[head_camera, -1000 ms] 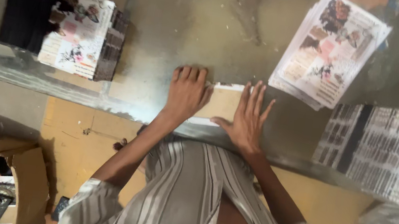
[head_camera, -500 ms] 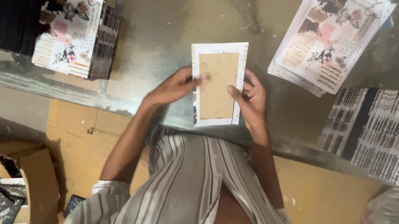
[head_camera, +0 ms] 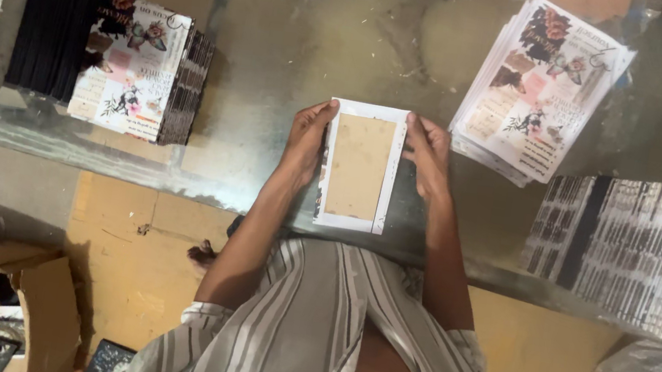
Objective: The person inserts a small beige card into a larger printed card cover and folds the cover edges to secure it. They repeat this process for multiple cards, stacking the finished items on the table.
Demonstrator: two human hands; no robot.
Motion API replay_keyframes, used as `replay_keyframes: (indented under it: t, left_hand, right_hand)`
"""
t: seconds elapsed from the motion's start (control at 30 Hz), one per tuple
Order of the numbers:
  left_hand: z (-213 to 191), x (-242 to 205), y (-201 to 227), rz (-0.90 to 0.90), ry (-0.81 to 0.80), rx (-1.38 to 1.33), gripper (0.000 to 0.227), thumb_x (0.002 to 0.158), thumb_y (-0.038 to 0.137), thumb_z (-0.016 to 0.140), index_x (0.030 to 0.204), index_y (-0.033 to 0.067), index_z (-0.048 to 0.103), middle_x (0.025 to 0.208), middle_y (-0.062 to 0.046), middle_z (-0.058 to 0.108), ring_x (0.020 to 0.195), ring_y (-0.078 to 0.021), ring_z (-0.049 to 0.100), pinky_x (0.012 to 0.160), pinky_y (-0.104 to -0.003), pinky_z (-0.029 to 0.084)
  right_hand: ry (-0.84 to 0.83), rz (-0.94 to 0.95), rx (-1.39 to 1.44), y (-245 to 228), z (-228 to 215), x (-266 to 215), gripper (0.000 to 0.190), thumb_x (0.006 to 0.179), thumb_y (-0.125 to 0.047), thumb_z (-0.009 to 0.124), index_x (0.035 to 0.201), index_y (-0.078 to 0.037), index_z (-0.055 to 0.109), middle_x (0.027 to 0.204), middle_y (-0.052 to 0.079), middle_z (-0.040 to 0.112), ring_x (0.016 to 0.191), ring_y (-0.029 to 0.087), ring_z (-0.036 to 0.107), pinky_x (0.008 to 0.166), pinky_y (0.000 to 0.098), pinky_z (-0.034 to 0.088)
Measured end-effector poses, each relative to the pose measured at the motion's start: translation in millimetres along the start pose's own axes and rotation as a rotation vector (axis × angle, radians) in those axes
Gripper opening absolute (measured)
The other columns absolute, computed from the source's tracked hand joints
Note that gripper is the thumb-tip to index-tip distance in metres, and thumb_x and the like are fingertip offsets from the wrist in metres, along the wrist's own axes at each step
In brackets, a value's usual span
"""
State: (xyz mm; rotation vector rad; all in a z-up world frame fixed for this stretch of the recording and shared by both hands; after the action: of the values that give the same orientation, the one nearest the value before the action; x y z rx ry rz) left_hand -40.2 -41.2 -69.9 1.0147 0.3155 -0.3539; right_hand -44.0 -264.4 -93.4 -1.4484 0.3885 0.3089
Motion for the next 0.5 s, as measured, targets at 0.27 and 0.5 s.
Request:
replay_keyframes:
  t: [0.27,0.5]
  left_hand:
    - [-9,12,-16,-0.06,0.063,-0.025,0.031,0.104,0.025,0.065,0.095,-0.003,0.074,0.082,-0.007,0.074,0.063,-0.01,0.062,0.06,-0.028,0.052]
    - [-11,16,-12,-0.099,-0.037,-0.018,0.016,0.093,0.006,0.072,0.104,-0.0048,0.076,0.093,-0.01,0.079,0.076,-0.0124,0.073,0.073,-0.026,0.058]
  right_hand:
    - [0.074,-0.013,0.127,22,-10,19,0.025,0.09,-0.014,0.081,0.108,0.002,0.074,0.096,0.009,0.077,0.083,0.014,0.073,0.076,0.0315,0.063]
    - [0.024,-0.018,0.082,18,-8,16,0.027,0.089,-0.01,0.081,0.111,0.002,0.072,0.102,0.01,0.078,0.086,0.013,0.074,0.076,0.0292,0.06]
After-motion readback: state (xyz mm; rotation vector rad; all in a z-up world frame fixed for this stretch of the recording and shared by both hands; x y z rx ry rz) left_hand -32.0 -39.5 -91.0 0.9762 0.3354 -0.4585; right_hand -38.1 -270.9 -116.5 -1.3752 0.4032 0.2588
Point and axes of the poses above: each hand's wrist, its own x-axis towards the middle knuckle, its own z-axis out of the palm, y = z × x, the point moved 7 cm from there along x, towards the middle knuckle
